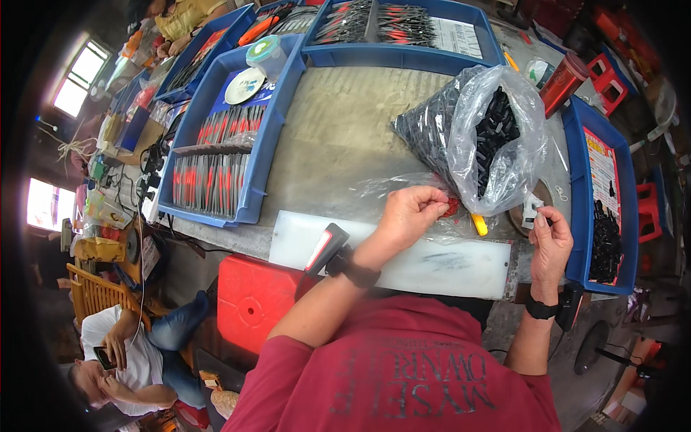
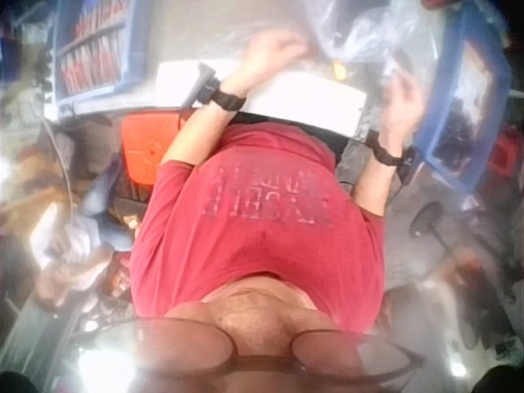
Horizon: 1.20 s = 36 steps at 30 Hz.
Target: The person repeatedly picks small black plastic components from a blue bin and a plastic bag, then inserts a red piece into each black component by hand. The assembled units are placed back into the blue bin. The process is repeated multiple times.
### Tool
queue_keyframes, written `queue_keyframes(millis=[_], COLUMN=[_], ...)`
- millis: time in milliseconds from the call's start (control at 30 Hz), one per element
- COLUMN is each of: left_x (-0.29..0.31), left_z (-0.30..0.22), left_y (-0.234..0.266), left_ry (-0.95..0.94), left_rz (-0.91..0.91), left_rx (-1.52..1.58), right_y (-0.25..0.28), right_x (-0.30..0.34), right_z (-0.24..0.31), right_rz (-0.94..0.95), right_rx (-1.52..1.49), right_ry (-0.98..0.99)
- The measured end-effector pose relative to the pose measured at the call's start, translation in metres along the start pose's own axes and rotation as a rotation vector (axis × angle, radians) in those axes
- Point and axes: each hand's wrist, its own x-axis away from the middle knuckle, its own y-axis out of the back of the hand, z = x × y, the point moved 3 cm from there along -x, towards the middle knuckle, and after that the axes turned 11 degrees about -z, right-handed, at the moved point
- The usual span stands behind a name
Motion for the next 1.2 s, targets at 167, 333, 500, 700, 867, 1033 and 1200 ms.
queue_keyframes(millis=[167, 333, 500, 700, 867, 1033, 1200], left_x=[-0.004, -0.004, -0.004, 0.001, 0.010, 0.019, 0.025], left_z=[0.001, -0.001, 0.002, 0.004, 0.000, -0.005, -0.006], left_y=[0.001, 0.001, 0.001, -0.003, -0.001, 0.002, 0.003], left_ry=[0.122, 0.139, 0.146, 0.067, 0.067, 0.055, 0.002], left_rz=[0.024, 0.020, -0.009, 0.033, 0.104, 0.105, 0.082], left_rx=[0.263, 0.245, 0.217, 0.314, 0.228, 0.137, 0.116], right_y=[0.000, 0.004, 0.009, 0.017, 0.028, 0.032, 0.021], right_x=[-0.001, 0.000, -0.003, -0.009, -0.028, -0.045, -0.054], right_z=[-0.003, -0.006, -0.006, -0.005, -0.005, 0.003, -0.002], right_rz=[0.035, 0.029, 0.026, 0.019, -0.009, -0.061, 0.033], right_rx=[-0.002, 0.016, 0.123, 0.054, 0.132, 0.587, 0.825], right_ry=[-0.023, -0.115, -0.087, 0.023, 0.026, 0.264, 0.483])
